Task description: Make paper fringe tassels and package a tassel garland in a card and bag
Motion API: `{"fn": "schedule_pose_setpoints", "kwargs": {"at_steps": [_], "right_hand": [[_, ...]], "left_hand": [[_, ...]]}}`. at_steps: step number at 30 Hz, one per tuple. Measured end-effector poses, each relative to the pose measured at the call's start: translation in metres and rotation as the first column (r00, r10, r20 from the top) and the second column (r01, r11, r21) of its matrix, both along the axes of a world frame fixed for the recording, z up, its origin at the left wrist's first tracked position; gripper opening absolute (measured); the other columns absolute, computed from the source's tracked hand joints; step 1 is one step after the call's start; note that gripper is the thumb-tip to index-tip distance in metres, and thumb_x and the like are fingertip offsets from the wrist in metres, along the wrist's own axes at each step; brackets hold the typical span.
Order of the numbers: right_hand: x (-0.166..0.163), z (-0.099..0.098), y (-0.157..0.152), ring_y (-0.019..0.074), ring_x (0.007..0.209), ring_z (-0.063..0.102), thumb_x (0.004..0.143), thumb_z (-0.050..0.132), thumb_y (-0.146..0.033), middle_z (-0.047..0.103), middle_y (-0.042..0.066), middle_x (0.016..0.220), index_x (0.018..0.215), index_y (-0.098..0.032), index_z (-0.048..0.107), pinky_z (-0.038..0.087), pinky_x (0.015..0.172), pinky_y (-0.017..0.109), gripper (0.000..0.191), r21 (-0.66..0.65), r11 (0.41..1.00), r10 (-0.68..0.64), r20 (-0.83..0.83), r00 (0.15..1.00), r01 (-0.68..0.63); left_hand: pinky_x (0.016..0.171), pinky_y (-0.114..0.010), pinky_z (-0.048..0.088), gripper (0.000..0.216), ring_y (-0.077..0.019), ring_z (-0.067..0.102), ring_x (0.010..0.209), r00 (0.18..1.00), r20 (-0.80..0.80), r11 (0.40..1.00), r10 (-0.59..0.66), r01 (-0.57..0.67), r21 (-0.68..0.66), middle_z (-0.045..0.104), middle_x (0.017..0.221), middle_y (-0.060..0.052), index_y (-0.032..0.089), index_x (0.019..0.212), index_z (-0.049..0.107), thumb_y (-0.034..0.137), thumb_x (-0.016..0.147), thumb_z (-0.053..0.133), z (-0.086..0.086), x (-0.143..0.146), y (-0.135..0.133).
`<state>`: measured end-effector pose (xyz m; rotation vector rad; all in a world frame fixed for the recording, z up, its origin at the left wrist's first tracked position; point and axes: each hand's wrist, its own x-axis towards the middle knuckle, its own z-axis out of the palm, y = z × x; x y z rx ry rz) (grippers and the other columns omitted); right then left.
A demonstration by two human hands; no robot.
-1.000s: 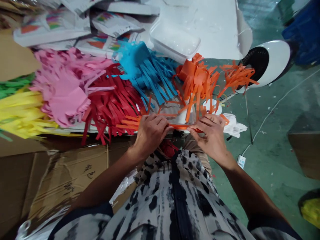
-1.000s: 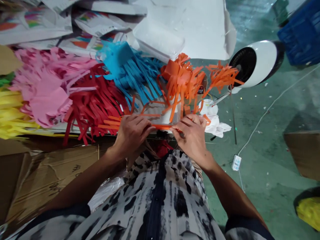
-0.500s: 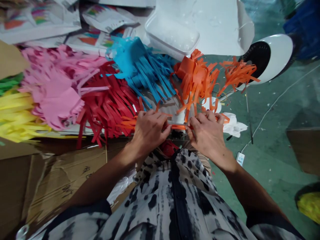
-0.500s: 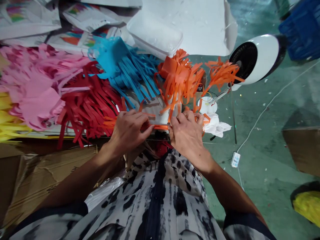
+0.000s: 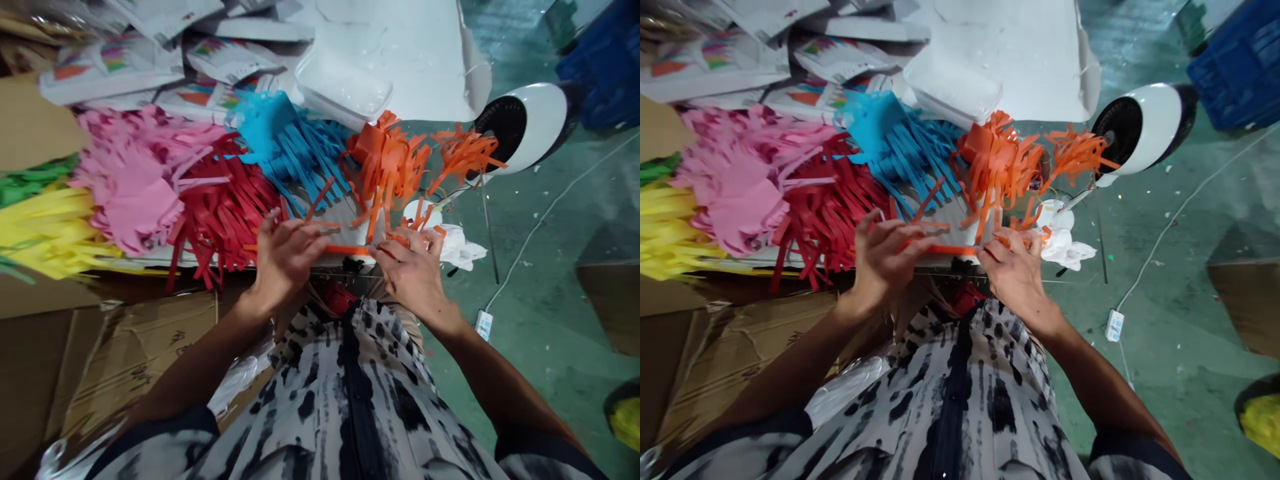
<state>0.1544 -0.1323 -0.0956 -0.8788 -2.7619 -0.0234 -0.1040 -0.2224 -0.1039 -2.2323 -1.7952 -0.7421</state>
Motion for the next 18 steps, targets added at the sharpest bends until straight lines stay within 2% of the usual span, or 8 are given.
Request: {"fn": "schedule_pose_setpoints", "kwargs": {"at_steps": [2, 4, 7, 10, 13, 16, 18], "right_hand": [[0.000, 0.002, -0.001, 0.0344, 0.129, 0.052, 0.102, 0.052, -0.019, 0.077, 0.002, 0.118, 0.121, -0.033, 0.072, 0.027, 0.099, 0.055, 0.032, -0.017, 1.000, 0.009, 0.006, 1.000, -0.009], [0.000, 0.003, -0.001, 0.0347, 0.130, 0.051, 0.102, 0.053, -0.023, 0.077, 0.003, 0.119, 0.122, -0.031, 0.073, 0.027, 0.100, 0.054, 0.029, -0.019, 1.000, 0.021, 0.002, 1.000, -0.021], [-0.001, 0.004, 0.000, 0.0333, 0.130, 0.050, 0.105, 0.053, -0.029, 0.078, 0.003, 0.117, 0.123, -0.029, 0.073, 0.025, 0.103, 0.054, 0.027, -0.001, 1.000, 0.020, -0.024, 1.000, -0.020], [-0.006, 0.004, 0.005, 0.0309, 0.130, 0.051, 0.108, 0.053, -0.034, 0.078, 0.004, 0.118, 0.123, -0.029, 0.073, 0.023, 0.104, 0.052, 0.026, -0.010, 1.000, 0.013, -0.038, 0.999, -0.014], [-0.013, 0.003, 0.010, 0.0279, 0.125, 0.053, 0.109, 0.050, -0.036, 0.078, 0.002, 0.114, 0.110, -0.031, 0.075, 0.023, 0.103, 0.050, 0.025, -0.027, 1.000, 0.009, -0.026, 1.000, -0.010], [-0.016, 0.002, 0.014, 0.0268, 0.119, 0.055, 0.110, 0.047, -0.035, 0.077, 0.003, 0.108, 0.104, -0.029, 0.075, 0.024, 0.102, 0.048, 0.029, -0.037, 0.999, -0.006, -0.004, 1.000, 0.006], [-0.015, 0.001, 0.016, 0.0276, 0.119, 0.054, 0.110, 0.047, -0.041, 0.077, 0.005, 0.109, 0.105, -0.026, 0.074, 0.024, 0.102, 0.048, 0.031, -0.041, 0.999, 0.005, 0.001, 1.000, -0.005]], "left_hand": [[0.114, -0.047, 0.043, 0.026, -0.0207, 0.065, 0.115, 0.993, -0.017, 0.993, -0.114, 0.114, 0.007, 0.079, 0.116, 0.001, 0.029, 0.119, 0.072, 0.015, 0.102, 0.058, -0.002, 0.012, 0.002], [0.101, -0.040, 0.051, 0.020, -0.0200, 0.067, 0.108, 0.982, 0.034, 0.980, -0.187, 0.189, -0.057, 0.079, 0.111, -0.002, 0.025, 0.116, 0.073, 0.019, 0.102, 0.059, -0.006, 0.023, 0.007], [0.091, -0.037, 0.054, 0.018, -0.0206, 0.067, 0.099, 0.981, 0.095, 0.972, -0.170, 0.183, -0.150, 0.077, 0.104, -0.006, 0.020, 0.105, 0.074, 0.025, 0.105, 0.057, -0.012, 0.030, 0.017], [0.092, -0.038, 0.053, 0.018, -0.0223, 0.067, 0.097, 0.986, 0.067, 0.969, -0.155, 0.165, -0.185, 0.075, 0.099, -0.008, 0.019, 0.099, 0.073, 0.025, 0.104, 0.056, -0.013, 0.028, 0.024], [0.093, -0.040, 0.053, 0.021, -0.0234, 0.067, 0.097, 0.989, 0.042, 0.966, -0.141, 0.146, -0.213, 0.074, 0.097, -0.008, 0.018, 0.096, 0.071, 0.027, 0.105, 0.054, -0.010, 0.027, 0.027], [0.097, -0.041, 0.053, 0.023, -0.0250, 0.068, 0.105, 0.989, 0.066, 0.969, -0.134, 0.145, -0.198, 0.074, 0.098, -0.010, 0.017, 0.095, 0.069, 0.029, 0.106, 0.053, -0.009, 0.027, 0.028], [0.100, -0.042, 0.054, 0.021, -0.0261, 0.067, 0.113, 0.985, 0.100, 0.971, -0.140, 0.156, -0.183, 0.075, 0.100, -0.011, 0.016, 0.095, 0.069, 0.028, 0.105, 0.054, -0.010, 0.027, 0.028]]}}
